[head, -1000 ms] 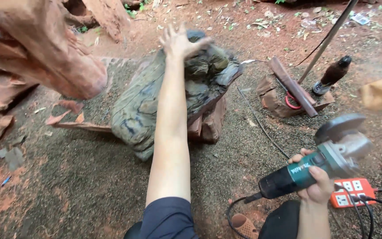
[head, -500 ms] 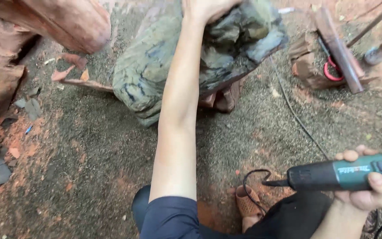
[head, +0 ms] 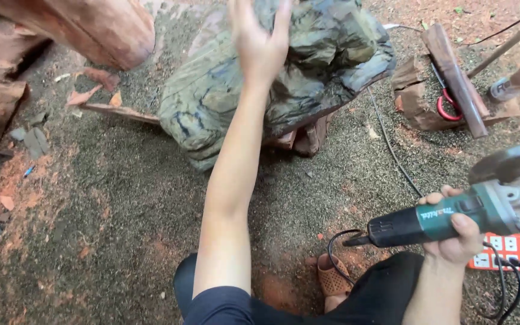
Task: Smoothing and shaping a large wooden sculpture using a handheld angle grinder.
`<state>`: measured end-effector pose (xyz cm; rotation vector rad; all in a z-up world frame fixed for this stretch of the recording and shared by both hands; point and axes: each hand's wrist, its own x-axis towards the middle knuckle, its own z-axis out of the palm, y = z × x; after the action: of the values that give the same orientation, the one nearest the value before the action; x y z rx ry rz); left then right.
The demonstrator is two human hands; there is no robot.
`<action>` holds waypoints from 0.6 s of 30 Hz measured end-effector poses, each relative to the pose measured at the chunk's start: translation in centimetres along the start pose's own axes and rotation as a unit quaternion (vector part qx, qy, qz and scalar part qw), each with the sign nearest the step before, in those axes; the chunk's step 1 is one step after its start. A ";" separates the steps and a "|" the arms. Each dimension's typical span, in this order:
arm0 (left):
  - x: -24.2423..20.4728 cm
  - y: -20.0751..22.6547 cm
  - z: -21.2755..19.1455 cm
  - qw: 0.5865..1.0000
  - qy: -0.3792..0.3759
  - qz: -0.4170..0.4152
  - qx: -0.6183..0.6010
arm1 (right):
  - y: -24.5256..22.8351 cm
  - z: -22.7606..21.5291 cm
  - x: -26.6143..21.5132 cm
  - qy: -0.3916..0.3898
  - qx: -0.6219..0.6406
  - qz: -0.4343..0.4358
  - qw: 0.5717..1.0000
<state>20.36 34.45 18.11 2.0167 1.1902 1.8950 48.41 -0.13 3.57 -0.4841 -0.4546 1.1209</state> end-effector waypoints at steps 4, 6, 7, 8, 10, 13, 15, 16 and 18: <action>-7.6 0.9 -13.1 0.955 0.053 0.011 0.292 | 0.4 1.8 -0.2 -0.017 -0.011 0.012 1.000; -10.3 -2.2 -17.2 0.905 0.089 -0.025 0.415 | 0.7 2.1 -0.8 -0.016 -0.012 0.014 1.000; -11.2 -3.6 -18.2 0.893 0.041 -0.048 0.445 | 0.9 2.1 -0.8 -0.022 -0.005 0.020 1.000; -12.1 -5.1 -19.3 0.878 -0.007 -0.070 0.473 | 1.1 2.2 -0.9 -0.027 0.002 0.026 0.999; -11.8 -5.3 -19.3 0.890 -0.012 -0.091 0.447 | 1.6 1.9 -0.7 -0.028 0.002 0.025 0.999; -11.4 -4.5 -19.7 0.897 -0.044 -0.147 0.416 | 2.1 2.1 -1.2 -0.023 0.003 0.048 0.999; -11.5 -2.3 -20.4 0.892 -0.065 -0.183 0.408 | 2.6 3.2 -1.5 -0.022 0.002 0.071 0.997; -11.8 -0.5 -21.0 0.898 -0.074 -0.193 0.389 | 2.9 4.1 -1.7 -0.004 -0.018 0.049 0.999; -13.1 5.4 -20.7 0.904 -0.070 -0.205 0.368 | 3.5 5.0 -1.3 0.002 -0.042 0.029 0.999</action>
<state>5.62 14.31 15.17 1.8950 2.3086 1.1616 42.48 0.55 5.47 -0.5749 -0.4886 1.1598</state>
